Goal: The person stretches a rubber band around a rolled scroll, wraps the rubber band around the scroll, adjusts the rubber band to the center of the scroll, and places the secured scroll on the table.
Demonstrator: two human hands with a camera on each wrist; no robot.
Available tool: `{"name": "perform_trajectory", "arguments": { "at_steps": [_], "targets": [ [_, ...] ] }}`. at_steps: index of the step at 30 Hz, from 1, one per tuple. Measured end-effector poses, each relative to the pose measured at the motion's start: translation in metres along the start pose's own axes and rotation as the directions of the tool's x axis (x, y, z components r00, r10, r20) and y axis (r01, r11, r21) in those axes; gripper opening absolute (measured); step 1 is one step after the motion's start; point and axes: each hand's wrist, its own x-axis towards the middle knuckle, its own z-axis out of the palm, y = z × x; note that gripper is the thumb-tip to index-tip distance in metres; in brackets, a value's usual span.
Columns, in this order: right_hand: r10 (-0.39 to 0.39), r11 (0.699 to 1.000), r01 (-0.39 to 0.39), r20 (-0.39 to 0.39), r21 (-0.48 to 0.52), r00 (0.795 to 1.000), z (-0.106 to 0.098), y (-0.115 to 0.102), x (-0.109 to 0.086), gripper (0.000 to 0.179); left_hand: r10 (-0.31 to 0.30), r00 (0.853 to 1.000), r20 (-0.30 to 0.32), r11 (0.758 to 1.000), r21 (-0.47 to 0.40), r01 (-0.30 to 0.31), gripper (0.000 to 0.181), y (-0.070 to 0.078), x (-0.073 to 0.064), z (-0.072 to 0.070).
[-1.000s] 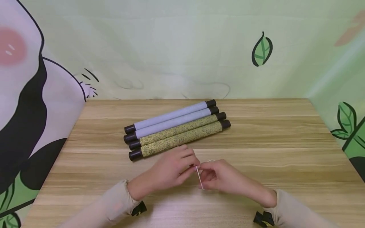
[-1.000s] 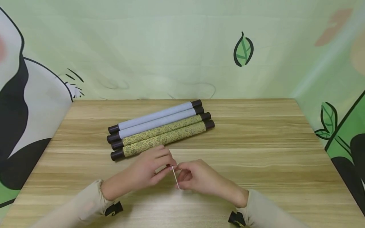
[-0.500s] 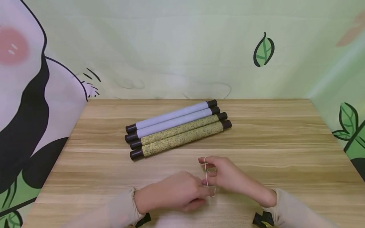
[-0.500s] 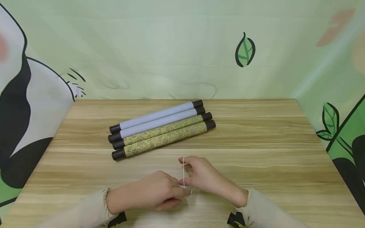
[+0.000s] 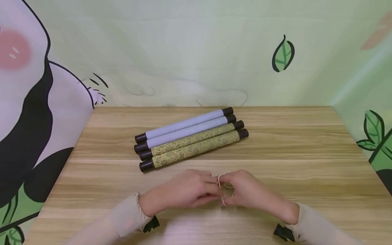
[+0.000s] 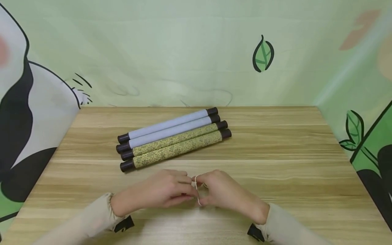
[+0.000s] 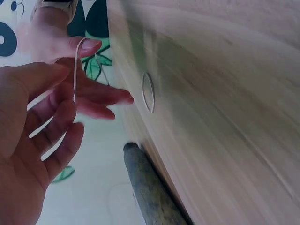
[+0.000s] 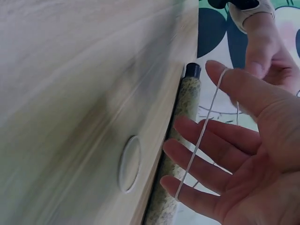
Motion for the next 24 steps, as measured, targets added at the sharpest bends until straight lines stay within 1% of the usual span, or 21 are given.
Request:
{"name": "perform_trajectory", "arguments": {
  "at_steps": [2,3,4,5,6,7,9,10,11,12,13,14,17,24],
  "targets": [
    [0.021,1.0,-0.021,-0.014,-0.009,1.0,0.0,0.004,-0.001,0.048,-0.046,0.998,-0.031,0.999,0.008,0.047,0.019,-0.006,-0.001,-0.001],
    [0.03,0.999,-0.03,-0.023,-0.018,0.999,0.0,0.007,-0.001,0.05,-0.087,0.995,-0.057,0.996,0.02,0.089,0.019,-0.011,-0.003,-0.002],
    [0.036,0.999,-0.037,-0.033,-0.03,0.999,0.0,0.009,-0.001,0.052,-0.139,0.986,-0.087,0.989,0.039,0.143,0.02,-0.017,-0.005,-0.003],
    [0.042,0.998,-0.043,-0.043,-0.045,0.998,-0.001,0.011,-0.001,0.054,-0.197,0.974,-0.115,0.976,0.067,0.205,0.021,-0.023,-0.006,-0.003],
    [0.041,0.997,-0.044,-0.05,-0.056,0.998,-0.001,0.014,-0.002,0.054,-0.258,0.955,-0.146,0.958,0.088,0.273,0.022,-0.029,-0.008,-0.003],
    [0.04,0.997,-0.044,-0.056,-0.067,0.998,-0.001,0.016,-0.002,0.054,-0.323,0.931,-0.173,0.934,0.103,0.343,0.025,-0.036,-0.011,-0.002],
    [0.035,0.995,-0.041,-0.066,-0.089,0.997,-0.001,0.019,-0.003,0.054,-0.453,0.87,-0.195,0.868,0.126,0.48,0.033,-0.047,-0.016,0.0],
    [0.039,0.994,-0.046,-0.066,-0.097,0.997,-0.001,0.02,-0.004,0.055,-0.503,0.842,-0.196,0.835,0.139,0.532,0.038,-0.052,-0.018,0.001],
    [0.044,0.994,-0.05,-0.068,-0.101,0.997,-0.002,0.021,-0.004,0.055,-0.545,0.817,-0.19,0.805,0.155,0.573,0.044,-0.056,-0.02,0.003],
    [0.049,0.993,-0.056,-0.066,-0.107,0.997,-0.002,0.022,-0.005,0.056,-0.576,0.796,-0.185,0.78,0.167,0.603,0.05,-0.06,-0.022,0.004],
    [0.055,0.992,-0.061,-0.062,-0.112,0.997,-0.002,0.023,-0.005,0.056,-0.599,0.781,-0.177,0.761,0.177,0.624,0.056,-0.062,-0.024,0.006],
    [0.06,0.991,-0.066,-0.061,-0.115,0.996,-0.003,0.024,-0.005,0.057,-0.616,0.769,-0.17,0.746,0.187,0.639,0.061,-0.064,-0.026,0.007],
    [0.077,0.989,-0.083,-0.056,-0.121,0.995,-0.004,0.026,-0.006,0.056,-0.641,0.752,-0.157,0.723,0.207,0.659,0.072,-0.068,-0.028,0.011],
    [0.076,0.987,-0.084,-0.058,-0.137,0.995,-0.005,0.032,-0.007,0.054,-0.67,0.727,-0.151,0.692,0.226,0.685,0.079,-0.074,-0.027,0.02]
  ]
}}
